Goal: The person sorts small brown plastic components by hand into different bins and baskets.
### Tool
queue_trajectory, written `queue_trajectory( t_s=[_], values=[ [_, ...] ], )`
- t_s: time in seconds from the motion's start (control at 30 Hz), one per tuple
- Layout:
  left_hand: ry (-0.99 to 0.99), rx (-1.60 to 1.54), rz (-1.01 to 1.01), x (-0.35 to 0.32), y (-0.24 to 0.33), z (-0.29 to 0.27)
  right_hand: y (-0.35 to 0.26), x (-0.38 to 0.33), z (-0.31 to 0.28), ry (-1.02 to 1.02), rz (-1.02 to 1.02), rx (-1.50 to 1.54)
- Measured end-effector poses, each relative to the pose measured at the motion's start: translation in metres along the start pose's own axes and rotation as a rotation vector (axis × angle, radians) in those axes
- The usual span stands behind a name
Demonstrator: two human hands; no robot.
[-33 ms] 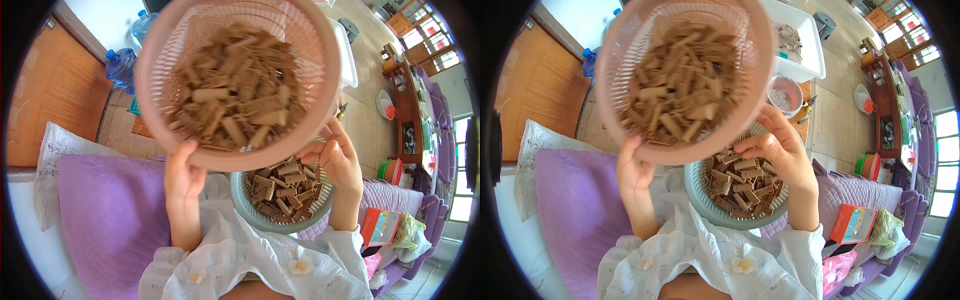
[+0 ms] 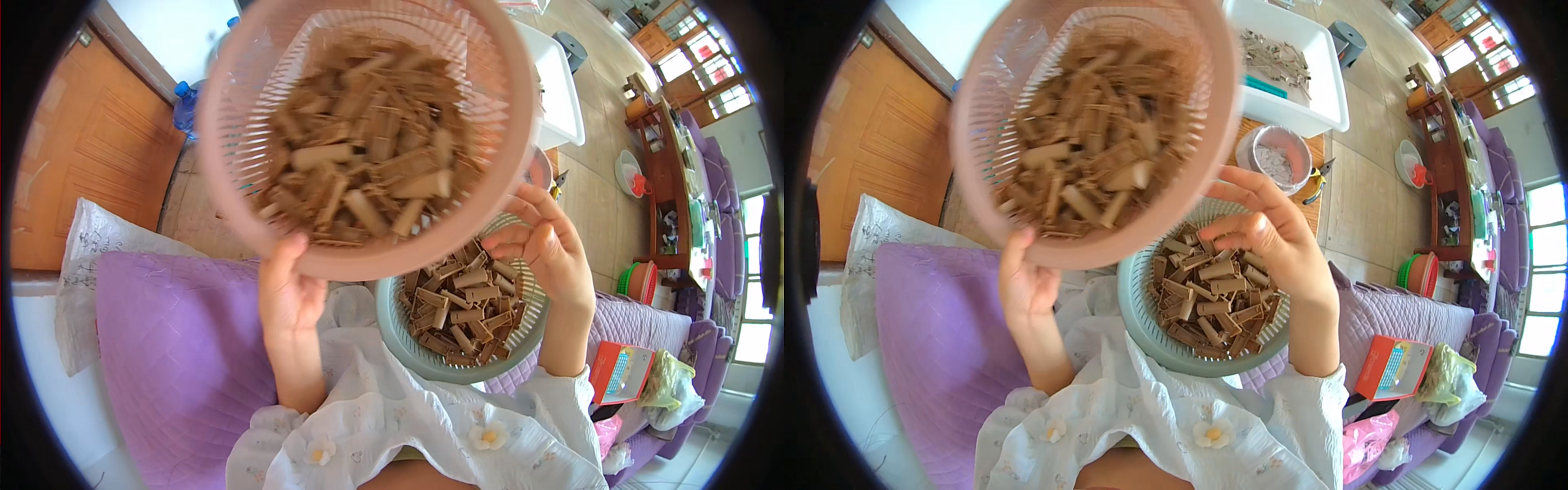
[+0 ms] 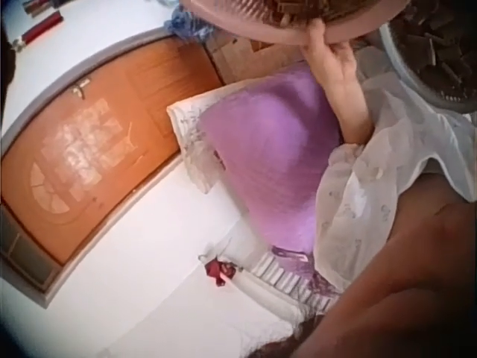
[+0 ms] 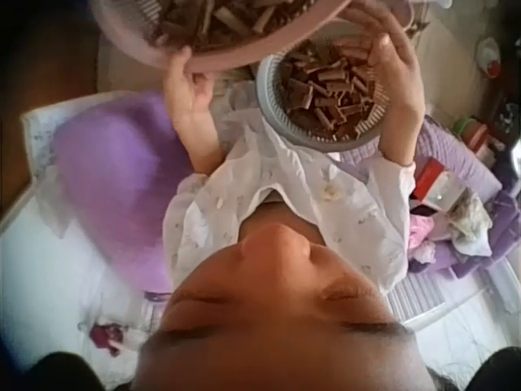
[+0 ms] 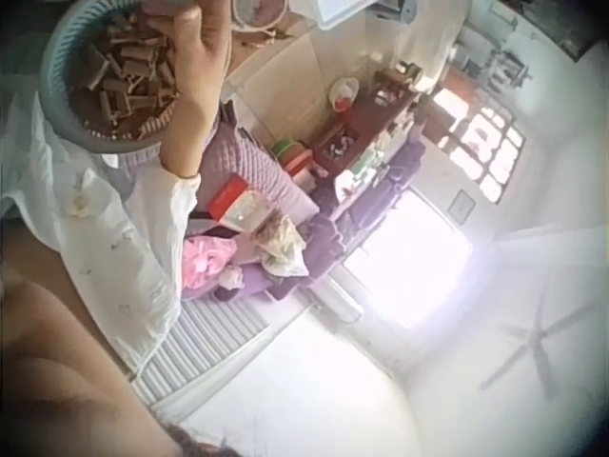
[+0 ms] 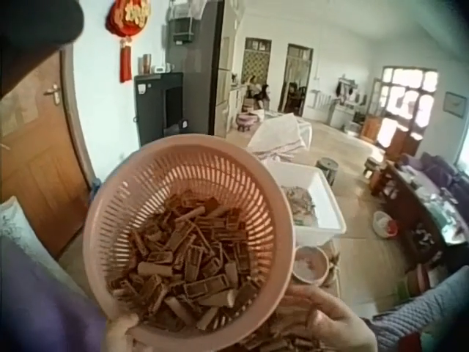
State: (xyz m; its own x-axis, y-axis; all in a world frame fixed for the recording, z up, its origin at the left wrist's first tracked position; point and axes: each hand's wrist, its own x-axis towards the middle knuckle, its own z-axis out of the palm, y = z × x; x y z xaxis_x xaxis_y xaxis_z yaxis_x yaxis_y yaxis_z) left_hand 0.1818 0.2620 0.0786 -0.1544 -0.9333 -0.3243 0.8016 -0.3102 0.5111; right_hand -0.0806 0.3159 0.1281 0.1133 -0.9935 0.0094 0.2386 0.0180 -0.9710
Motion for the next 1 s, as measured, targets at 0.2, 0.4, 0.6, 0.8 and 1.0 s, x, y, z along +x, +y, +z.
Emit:
queue_trajectory(
  t_s=[0.2,0.4,0.6,0.8,1.0],
  values=[
    [0.187,0.216,0.62,-0.042,0.065,-0.023,-0.004,0.054,-0.008,0.031,0.082,-0.312],
    [0.308,0.072,0.966,-0.104,0.137,-0.071,0.018,0.129,-0.021,0.007,0.196,-0.642],
    [0.303,0.249,0.976,-0.184,0.166,-0.106,-0.006,0.093,0.008,-0.47,0.104,-1.217],
    [0.104,0.236,0.793,-0.205,0.191,-0.156,0.026,0.014,-0.003,-0.512,0.166,-1.441],
    [0.168,0.292,0.93,-0.2,0.189,-0.168,0.046,-0.006,-0.007,-0.459,0.208,-1.415]
  ],
)
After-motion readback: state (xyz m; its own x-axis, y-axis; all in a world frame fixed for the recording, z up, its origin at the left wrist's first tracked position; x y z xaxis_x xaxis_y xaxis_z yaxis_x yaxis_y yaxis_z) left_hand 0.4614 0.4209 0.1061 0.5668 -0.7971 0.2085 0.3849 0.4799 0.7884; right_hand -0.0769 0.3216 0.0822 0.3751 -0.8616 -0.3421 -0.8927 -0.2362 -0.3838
